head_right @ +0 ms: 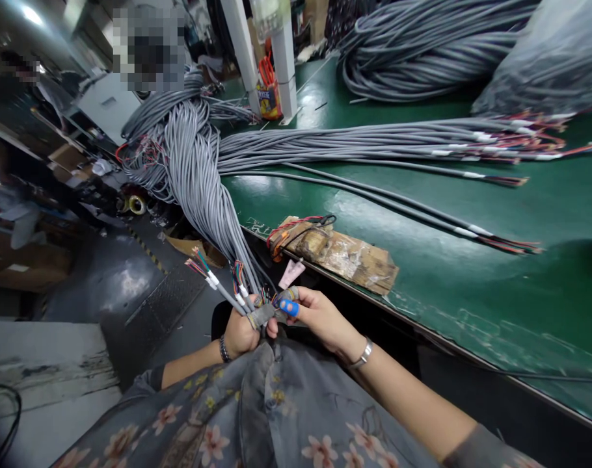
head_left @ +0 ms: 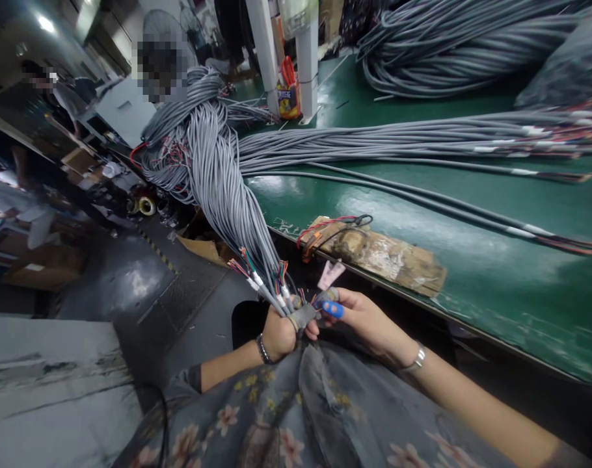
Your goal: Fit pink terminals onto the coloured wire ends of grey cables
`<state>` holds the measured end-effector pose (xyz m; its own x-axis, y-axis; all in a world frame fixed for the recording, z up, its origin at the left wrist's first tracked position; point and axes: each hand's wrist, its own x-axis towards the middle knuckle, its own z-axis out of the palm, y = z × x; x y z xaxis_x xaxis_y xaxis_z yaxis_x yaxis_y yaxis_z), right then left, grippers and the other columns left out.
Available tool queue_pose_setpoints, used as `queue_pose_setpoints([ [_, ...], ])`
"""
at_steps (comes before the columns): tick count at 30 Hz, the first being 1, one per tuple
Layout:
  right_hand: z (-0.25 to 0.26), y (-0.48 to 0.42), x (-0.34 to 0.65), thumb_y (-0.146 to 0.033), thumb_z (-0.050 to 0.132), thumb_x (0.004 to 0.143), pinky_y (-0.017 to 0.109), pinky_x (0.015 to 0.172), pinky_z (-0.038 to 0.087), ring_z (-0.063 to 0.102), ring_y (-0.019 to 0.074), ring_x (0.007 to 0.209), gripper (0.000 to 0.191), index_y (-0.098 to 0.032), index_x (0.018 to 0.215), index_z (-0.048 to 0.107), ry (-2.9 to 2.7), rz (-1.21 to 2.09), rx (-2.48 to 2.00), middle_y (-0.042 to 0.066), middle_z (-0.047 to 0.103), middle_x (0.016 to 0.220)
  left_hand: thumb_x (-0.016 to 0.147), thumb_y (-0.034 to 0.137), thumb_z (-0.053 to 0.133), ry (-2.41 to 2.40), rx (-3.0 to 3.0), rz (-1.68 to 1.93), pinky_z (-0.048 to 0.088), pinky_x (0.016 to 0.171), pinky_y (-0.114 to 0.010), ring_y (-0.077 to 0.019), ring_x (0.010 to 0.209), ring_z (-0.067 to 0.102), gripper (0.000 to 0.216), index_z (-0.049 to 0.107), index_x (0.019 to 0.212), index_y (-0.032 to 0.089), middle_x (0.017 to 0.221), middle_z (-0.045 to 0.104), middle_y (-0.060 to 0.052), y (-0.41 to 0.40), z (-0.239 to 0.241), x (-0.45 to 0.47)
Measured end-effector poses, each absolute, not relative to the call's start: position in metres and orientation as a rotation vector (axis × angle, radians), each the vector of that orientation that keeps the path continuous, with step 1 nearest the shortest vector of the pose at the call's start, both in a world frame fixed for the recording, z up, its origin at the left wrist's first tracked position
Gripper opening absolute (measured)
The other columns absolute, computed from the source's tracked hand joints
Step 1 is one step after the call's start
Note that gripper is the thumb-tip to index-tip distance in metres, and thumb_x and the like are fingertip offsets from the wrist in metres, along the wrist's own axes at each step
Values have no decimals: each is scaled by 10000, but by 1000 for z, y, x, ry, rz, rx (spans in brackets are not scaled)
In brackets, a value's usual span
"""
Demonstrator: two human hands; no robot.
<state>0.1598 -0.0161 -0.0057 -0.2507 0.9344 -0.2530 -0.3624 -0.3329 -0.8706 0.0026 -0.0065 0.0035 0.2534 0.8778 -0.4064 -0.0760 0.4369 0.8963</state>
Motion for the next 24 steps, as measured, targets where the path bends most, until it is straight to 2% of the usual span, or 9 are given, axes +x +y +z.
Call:
queue_pose_setpoints([
  [2, -14, -14, 166, -541, 817, 593, 260, 577, 452, 509, 110, 559, 412, -179, 727, 674, -739, 1798, -930, -9, 613, 648, 520, 595, 789, 1119, 843, 811, 406, 380, -217, -106, 346, 511, 500, 591, 551, 137, 432, 594, -21, -6, 6, 3],
  [7, -22, 1, 170, -644, 694, 690, 267, 557, 491, 534, 136, 592, 458, -200, 805, 711, -507, 1803, -861, 36, 642, 738, 500, 551, 808, 1082, 767, 806, 385, 362, -215, -98, 327, 488, 480, 593, 585, 130, 414, 565, -4, -4, 11, 8],
  [10, -18, 10, 165, -630, 717, 678, 256, 548, 477, 510, 129, 580, 460, -197, 833, 717, -523, 1723, -855, 14, 609, 676, 497, 545, 811, 1039, 757, 805, 374, 356, -208, -90, 321, 476, 475, 590, 576, 132, 404, 556, 3, -1, 13, 14],
  [16, -10, 10, 157, -632, 736, 653, 276, 555, 439, 470, 126, 559, 454, -193, 744, 668, -548, 1606, -888, -15, 548, 600, 446, 550, 830, 1020, 737, 811, 364, 342, -199, -85, 312, 468, 491, 598, 544, 128, 392, 555, -1, 4, 14, 21],
  [20, -13, 6, 156, -604, 749, 657, 274, 545, 378, 406, 122, 534, 445, -209, 584, 558, -644, 1367, -1016, -36, 470, 535, 479, 517, 822, 1021, 735, 826, 369, 347, -204, -87, 317, 476, 459, 604, 565, 123, 395, 554, -2, 4, 15, 22],
  [24, -18, 6, 154, -713, 653, 674, 295, 553, 376, 402, 143, 534, 509, -230, 559, 542, -688, 1239, -1108, -17, 479, 536, 473, 506, 816, 1043, 727, 816, 365, 343, -205, -88, 311, 473, 447, 602, 563, 123, 392, 552, -4, 4, 16, 22],
])
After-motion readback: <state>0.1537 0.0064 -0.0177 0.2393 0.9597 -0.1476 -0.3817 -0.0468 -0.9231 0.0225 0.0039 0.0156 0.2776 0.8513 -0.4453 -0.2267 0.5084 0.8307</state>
